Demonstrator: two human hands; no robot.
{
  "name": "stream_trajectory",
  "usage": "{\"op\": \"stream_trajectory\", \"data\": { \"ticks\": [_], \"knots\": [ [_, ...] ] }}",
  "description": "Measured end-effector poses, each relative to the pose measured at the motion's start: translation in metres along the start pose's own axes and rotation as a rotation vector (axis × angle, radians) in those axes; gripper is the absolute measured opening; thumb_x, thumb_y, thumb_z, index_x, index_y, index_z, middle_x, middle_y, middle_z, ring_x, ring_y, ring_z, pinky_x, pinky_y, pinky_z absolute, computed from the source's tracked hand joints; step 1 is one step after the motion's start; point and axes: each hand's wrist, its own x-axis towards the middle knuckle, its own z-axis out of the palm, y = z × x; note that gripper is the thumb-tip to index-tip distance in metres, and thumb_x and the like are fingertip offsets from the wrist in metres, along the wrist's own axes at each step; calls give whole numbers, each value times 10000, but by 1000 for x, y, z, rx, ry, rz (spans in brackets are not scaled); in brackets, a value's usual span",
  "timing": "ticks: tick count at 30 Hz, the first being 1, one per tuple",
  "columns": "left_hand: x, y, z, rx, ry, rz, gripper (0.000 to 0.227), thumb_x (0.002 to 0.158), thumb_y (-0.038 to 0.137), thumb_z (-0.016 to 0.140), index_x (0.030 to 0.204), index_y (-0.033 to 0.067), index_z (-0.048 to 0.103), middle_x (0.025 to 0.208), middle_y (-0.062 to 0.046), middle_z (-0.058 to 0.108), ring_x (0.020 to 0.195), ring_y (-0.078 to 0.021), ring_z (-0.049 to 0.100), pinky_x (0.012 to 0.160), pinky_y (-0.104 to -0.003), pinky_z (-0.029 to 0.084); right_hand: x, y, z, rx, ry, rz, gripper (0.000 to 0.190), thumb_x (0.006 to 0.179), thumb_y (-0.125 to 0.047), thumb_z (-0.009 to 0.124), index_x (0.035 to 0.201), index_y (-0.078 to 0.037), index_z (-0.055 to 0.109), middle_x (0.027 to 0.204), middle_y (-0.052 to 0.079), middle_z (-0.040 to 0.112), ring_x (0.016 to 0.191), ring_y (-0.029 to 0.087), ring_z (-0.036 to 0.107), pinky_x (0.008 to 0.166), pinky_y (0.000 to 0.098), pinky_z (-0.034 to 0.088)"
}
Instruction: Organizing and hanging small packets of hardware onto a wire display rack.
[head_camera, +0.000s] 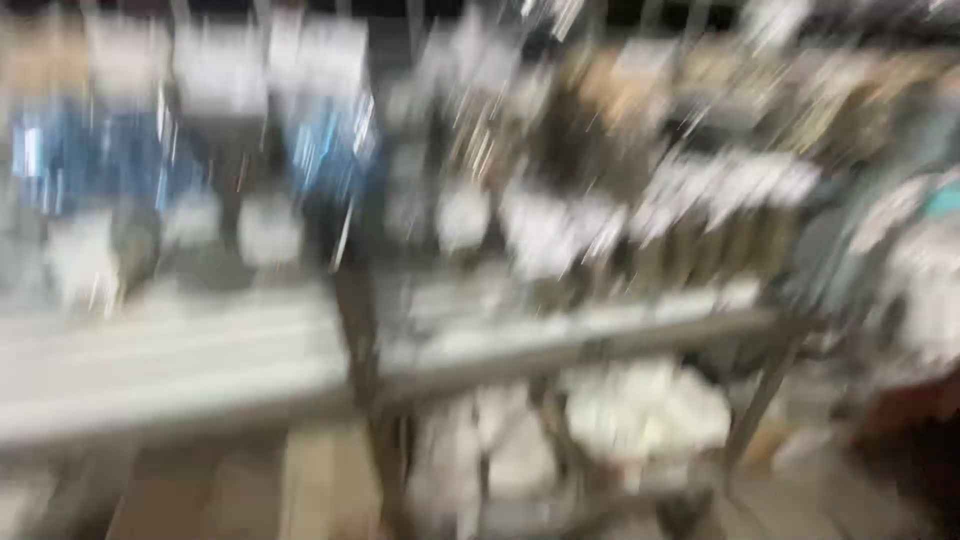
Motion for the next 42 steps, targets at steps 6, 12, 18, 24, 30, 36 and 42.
{"op": "stream_trajectory", "data": {
  "ticks": [6, 12, 18, 24, 30, 36, 42],
  "knots": [
    [-88, 80, -26, 165, 254, -213, 487, 966, 338, 552, 1340, 27, 573, 1383, -174, 633, 1249, -336, 657, 992, -462, 604, -51, 10, 27, 323, 153, 361, 442, 1046, -387, 503, 1310, -50, 614, 1244, 142, 707, 1153, 261, 669, 1010, 398, 509],
    [-77, 78, 20, -255, 234, -203, 639, 973, 422, 614, 1414, -34, 534, 1399, -287, 576, 1253, -452, 600, 1031, -593, 510, -54, -5, 23, 292, 296, 359, 648, 962, -503, 587, 1460, -89, 562, 1404, 86, 598, 1236, 243, 565, 1083, 399, 412],
    [-83, 55, -7, -449, 437, -420, 745, 837, 414, 561, 1451, 4, 461, 1485, -237, 551, 1343, -403, 554, 1128, -502, 447, -36, 0, 10, 355, 495, 318, 537, 987, -406, 494, 1341, -15, 591, 1276, 246, 644, 1141, 358, 609, 1035, 415, 467],
    [-93, 26, -58, -349, 602, -459, 681, 938, 464, 397, 1478, 52, 450, 1470, -237, 535, 1336, -419, 538, 1107, -526, 430, -29, -18, 36, 295, 555, 358, 521, 950, -371, 544, 1285, 24, 598, 1188, 207, 645, 1079, 328, 597, 980, 429, 472],
    [-95, 23, -59, -198, 601, -490, 714, 962, 507, 349, 1498, 43, 433, 1532, -238, 510, 1366, -423, 532, 1089, -530, 456, -29, -7, 33, 309, 526, 397, 482, 956, -353, 543, 1264, 12, 605, 1164, 201, 658, 1047, 335, 614, 972, 457, 480],
    [-104, -4, -84, -209, 580, -500, 715, 972, 523, 353, 1497, 46, 437, 1534, -258, 509, 1343, -427, 534, 1039, -532, 455, -35, -10, 33, 322, 497, 397, 550, 921, -363, 570, 1303, 31, 607, 1199, 220, 655, 1059, 329, 619, 969, 445, 489],
    [-100, -9, -91, -170, 574, -575, 755, 973, 533, 284, 1546, 48, 359, 1569, -254, 443, 1402, -466, 459, 1110, -599, 409, -33, -12, 36, 345, 528, 415, 524, 939, -359, 555, 1293, 22, 615, 1196, 220, 647, 1067, 341, 606, 982, 468, 470]
  ]
}}
